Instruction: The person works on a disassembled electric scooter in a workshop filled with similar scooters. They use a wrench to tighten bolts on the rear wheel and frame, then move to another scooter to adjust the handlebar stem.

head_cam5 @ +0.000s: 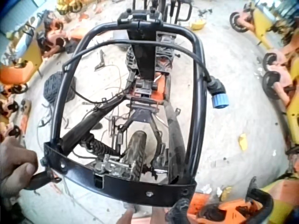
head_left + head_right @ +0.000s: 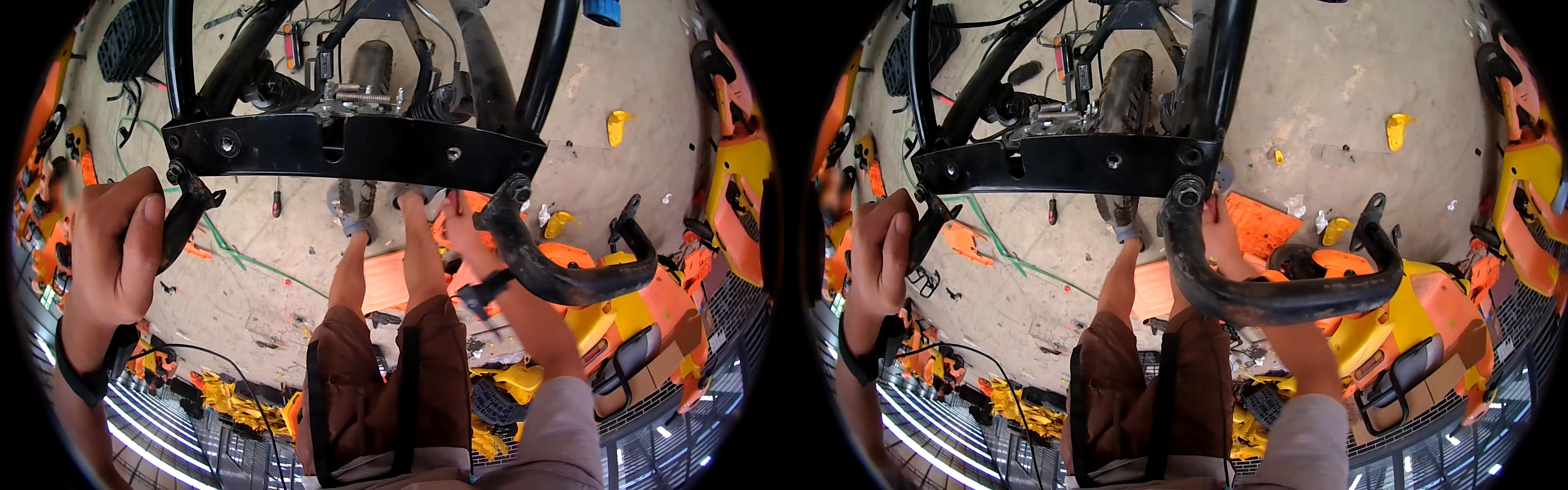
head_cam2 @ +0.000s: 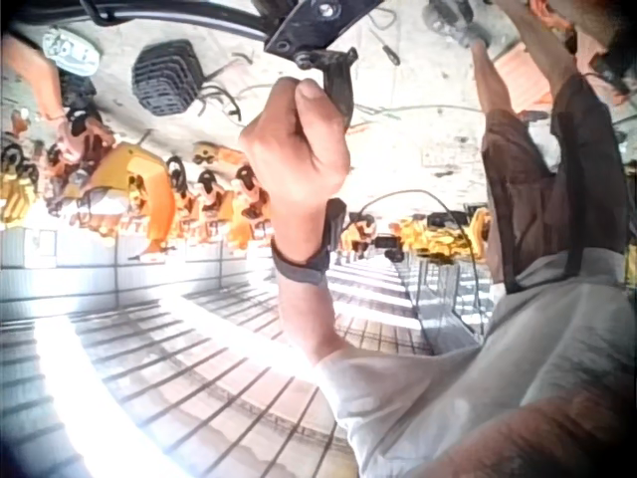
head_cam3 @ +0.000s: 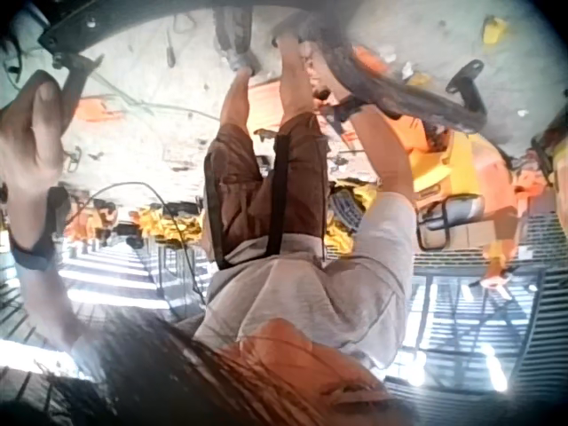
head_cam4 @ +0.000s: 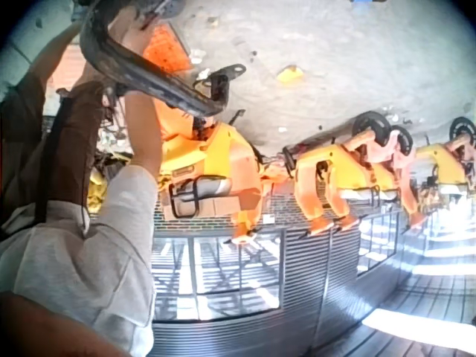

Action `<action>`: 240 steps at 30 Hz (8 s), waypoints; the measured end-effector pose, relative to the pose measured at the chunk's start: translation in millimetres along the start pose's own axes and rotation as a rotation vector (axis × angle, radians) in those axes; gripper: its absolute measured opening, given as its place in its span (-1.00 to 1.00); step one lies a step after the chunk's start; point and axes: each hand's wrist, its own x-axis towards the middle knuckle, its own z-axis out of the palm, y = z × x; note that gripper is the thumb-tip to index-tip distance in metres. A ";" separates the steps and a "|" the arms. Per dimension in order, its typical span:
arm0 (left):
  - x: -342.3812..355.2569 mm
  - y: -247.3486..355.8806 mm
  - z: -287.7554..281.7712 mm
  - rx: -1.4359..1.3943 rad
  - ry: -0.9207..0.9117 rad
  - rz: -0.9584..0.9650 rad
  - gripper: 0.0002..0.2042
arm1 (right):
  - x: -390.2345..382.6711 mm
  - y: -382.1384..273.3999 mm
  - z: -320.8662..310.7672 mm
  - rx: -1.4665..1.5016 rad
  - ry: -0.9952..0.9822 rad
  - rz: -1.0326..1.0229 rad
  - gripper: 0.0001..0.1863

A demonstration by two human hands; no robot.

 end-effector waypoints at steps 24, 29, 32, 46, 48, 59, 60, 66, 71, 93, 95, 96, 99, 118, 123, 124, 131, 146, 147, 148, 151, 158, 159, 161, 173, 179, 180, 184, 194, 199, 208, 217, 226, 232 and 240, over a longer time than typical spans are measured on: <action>-2.9 -1.8 -0.4 0.001 0.003 0.027 -0.67 | 4.0 -101.7 -41.8 -0.391 -0.206 0.185 -0.46; 0.0 -3.3 0.3 0.041 0.020 0.087 -0.68 | 31.3 -157.3 -40.9 -0.329 -0.319 0.361 -0.43; -2.4 -4.2 -0.3 0.020 -0.004 0.065 -0.69 | 23.8 -155.1 -39.5 -0.391 -0.332 0.344 -0.42; -8.0 -1.5 1.4 -0.008 0.037 0.021 -0.70 | -12.5 -74.1 -8.7 -0.454 -0.153 0.034 -0.72; 0.4 -3.4 2.0 -0.018 0.026 0.044 -0.69 | -4.6 -140.9 -34.6 -0.325 -0.220 0.243 -0.77; 4.1 -3.4 2.5 -0.030 0.000 0.036 -0.68 | -17.4 11.8 14.0 -0.314 -0.008 -0.141 -0.35; 8.5 -0.6 4.7 0.001 0.039 0.036 -0.69 | -11.6 41.7 20.3 -0.249 0.068 -0.213 -0.33; -11.0 11.7 2.1 0.112 0.090 -0.070 -0.70 | -42.5 -83.1 0.3 -0.531 -0.113 0.031 -0.37; -15.2 5.9 3.4 0.202 0.094 0.005 -0.76 | 15.6 -169.6 -43.7 0.008 -0.281 -0.053 -0.74; -3.9 7.4 -3.3 0.069 0.009 -0.052 -0.71 | 45.1 -146.3 -37.4 -0.188 -0.281 0.386 -0.77; -12.0 -6.3 -0.1 0.168 0.072 0.097 -0.77 | 48.5 -144.7 -29.7 -0.200 -0.273 0.432 -0.79; -15.7 -10.9 2.8 0.188 0.096 0.135 -0.78 | 43.4 -141.8 -23.2 -0.241 -0.264 0.423 -0.79; -15.5 -10.3 6.8 0.163 0.155 0.087 -0.77 | -16.9 -99.2 -1.9 -0.428 -0.167 0.145 -0.67; -4.2 0.8 4.8 0.044 0.114 0.015 -0.68 | 31.8 -99.3 -25.3 -0.270 -0.331 0.416 -0.78; 2.7 8.6 5.0 0.027 0.087 0.011 -0.72 | -0.2 36.6 21.5 -0.335 -0.010 -0.125 -0.37; -2.4 5.1 4.6 0.035 0.070 0.007 -0.72 | -9.0 32.1 21.5 -0.373 -0.056 -0.072 -0.40; -12.2 -9.7 -1.1 0.052 0.010 -0.008 -0.73 | 41.6 -116.3 -39.5 -0.336 -0.338 0.434 -0.61; 0.3 -11.2 10.7 0.049 0.146 0.103 -0.74 | 13.3 35.0 -1.4 -0.569 -0.099 0.055 -0.57; -17.2 -8.9 5.5 0.033 0.119 -0.012 -0.75 | -6.8 -68.6 2.3 -0.535 -0.291 0.283 -0.64; -5.8 -9.2 4.5 0.034 0.123 0.035 -0.75 | 17.6 -86.6 -29.6 -0.496 -0.316 0.287 -0.69; -3.2 4.3 4.4 0.069 0.168 0.080 -0.74 | 29.5 -105.8 -53.7 -0.378 -0.370 0.336 -0.75; -12.5 -12.6 -3.9 0.056 -0.017 0.004 -0.83 | 14.4 -64.9 -10.4 -0.389 -0.328 0.366 -0.69; -13.4 -11.7 -3.5 0.032 -0.040 -0.017 -0.81 | 9.3 -14.6 1.9 -0.352 -0.296 0.319 -0.62; -15.1 -0.6 -9.1 0.012 -0.100 -0.053 -0.80 | 43.5 89.9 18.6 -0.533 0.014 -0.141 -0.58; -10.8 -19.7 -3.3 0.325 0.110 0.344 -0.81 | 23.5 -173.0 -33.8 -0.177 -0.333 0.529 -0.85; -8.3 0.0 7.2 0.093 0.241 0.224 -0.84 | 49.5 100.6 1.7 -0.284 -0.128 0.038 -0.68; -6.6 2.9 9.2 0.058 0.213 0.157 -0.78 | 52.5 106.6 15.4 -0.353 -0.066 -0.012 -0.60; -14.6 -1.8 7.1 0.004 0.121 -0.007 -0.71 | 11.1 22.5 37.2 -0.378 -0.065 0.212 -0.47; -6.4 -0.8 4.6 0.125 0.161 0.126 -0.68 | 81.5 -143.8 -80.9 -0.105 -0.800 0.327 -0.73; -5.0 4.6 5.3 0.049 0.140 0.027 -0.70 | 21.5 -10.3 4.8 -0.439 -0.248 -0.100 -0.72; -5.5 3.1 6.2 0.131 0.143 0.076 -0.68 | 28.4 -116.2 -38.9 -0.344 -0.377 0.390 -0.83; -4.5 2.1 3.4 0.122 0.051 0.145 -0.76 | 5.4 67.7 34.1 -0.569 0.212 -0.298 -0.68; -9.8 5.0 9.0 0.094 0.189 -0.074 -0.68 | 11.8 -118.5 -36.5 -0.277 -0.336 0.261 -0.84; -7.1 4.6 0.4 -0.011 0.117 -0.144 -0.65 | -9.9 -65.0 -10.8 -0.352 -0.222 -0.016 -0.82; 1.9 15.7 1.8 -0.043 0.106 -0.156 -0.66 | 17.4 31.6 14.8 -0.253 -0.124 -0.054 -0.71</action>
